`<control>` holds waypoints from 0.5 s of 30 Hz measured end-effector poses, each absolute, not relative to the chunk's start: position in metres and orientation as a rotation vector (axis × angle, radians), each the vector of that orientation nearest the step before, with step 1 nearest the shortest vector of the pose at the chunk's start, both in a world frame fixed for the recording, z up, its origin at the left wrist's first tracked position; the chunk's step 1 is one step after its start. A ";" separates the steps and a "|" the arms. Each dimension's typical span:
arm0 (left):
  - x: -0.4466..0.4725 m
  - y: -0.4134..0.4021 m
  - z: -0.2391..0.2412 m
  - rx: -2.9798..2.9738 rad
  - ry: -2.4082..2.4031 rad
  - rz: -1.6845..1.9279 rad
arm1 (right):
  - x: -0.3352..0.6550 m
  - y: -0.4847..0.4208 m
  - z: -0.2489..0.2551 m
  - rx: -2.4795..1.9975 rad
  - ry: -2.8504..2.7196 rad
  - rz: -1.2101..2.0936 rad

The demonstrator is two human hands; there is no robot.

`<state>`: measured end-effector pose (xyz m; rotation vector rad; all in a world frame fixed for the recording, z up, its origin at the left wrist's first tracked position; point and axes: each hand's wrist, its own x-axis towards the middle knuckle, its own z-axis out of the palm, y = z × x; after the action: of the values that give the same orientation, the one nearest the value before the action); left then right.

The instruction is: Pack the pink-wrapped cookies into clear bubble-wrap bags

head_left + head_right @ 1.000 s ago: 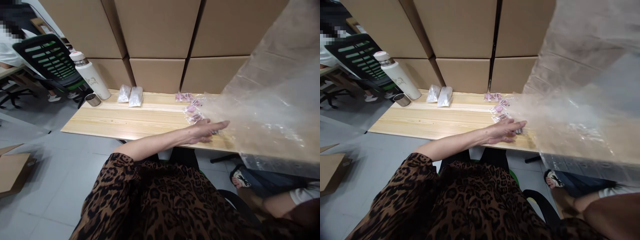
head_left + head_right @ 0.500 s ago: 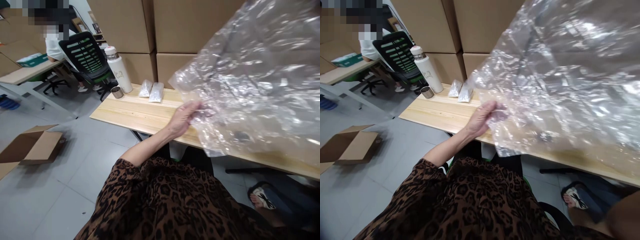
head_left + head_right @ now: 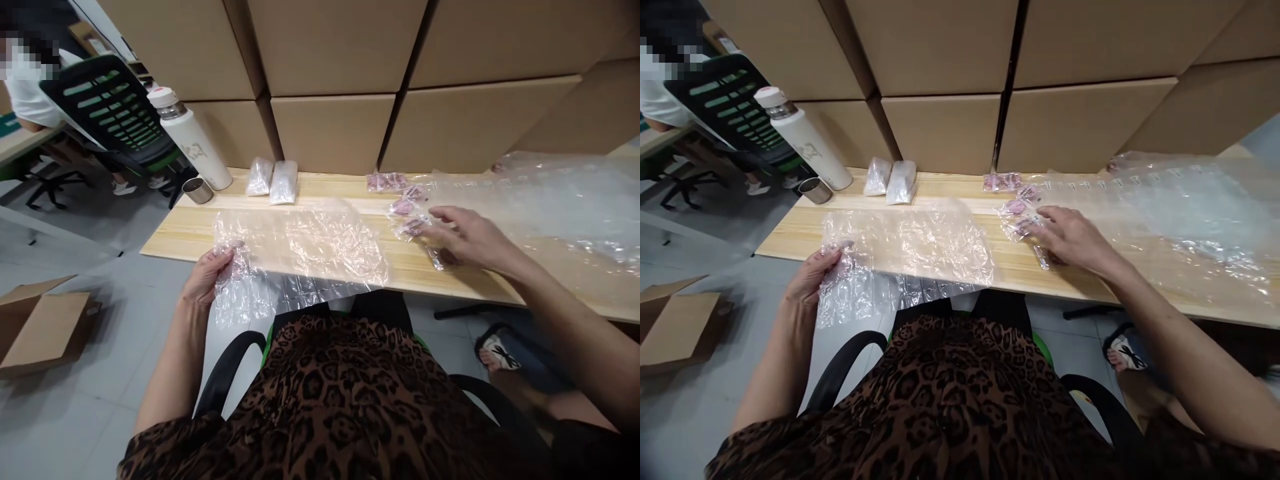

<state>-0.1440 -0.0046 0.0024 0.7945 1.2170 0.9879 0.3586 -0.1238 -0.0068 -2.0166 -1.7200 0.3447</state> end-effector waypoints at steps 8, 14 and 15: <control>-0.111 -0.003 0.005 0.860 1.167 0.835 | 0.364 -0.097 -0.021 -1.970 -1.875 0.428; -0.073 0.005 0.006 0.981 1.124 0.727 | 0.386 -0.095 -0.011 -1.758 -1.239 0.473; -0.067 0.005 0.006 0.988 1.131 0.724 | 0.390 -0.093 -0.002 -1.723 -1.270 0.406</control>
<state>-0.0669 0.0053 0.0059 0.9877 1.1308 0.7237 0.3901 -0.0934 -0.0025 -1.7229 -1.2696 0.4063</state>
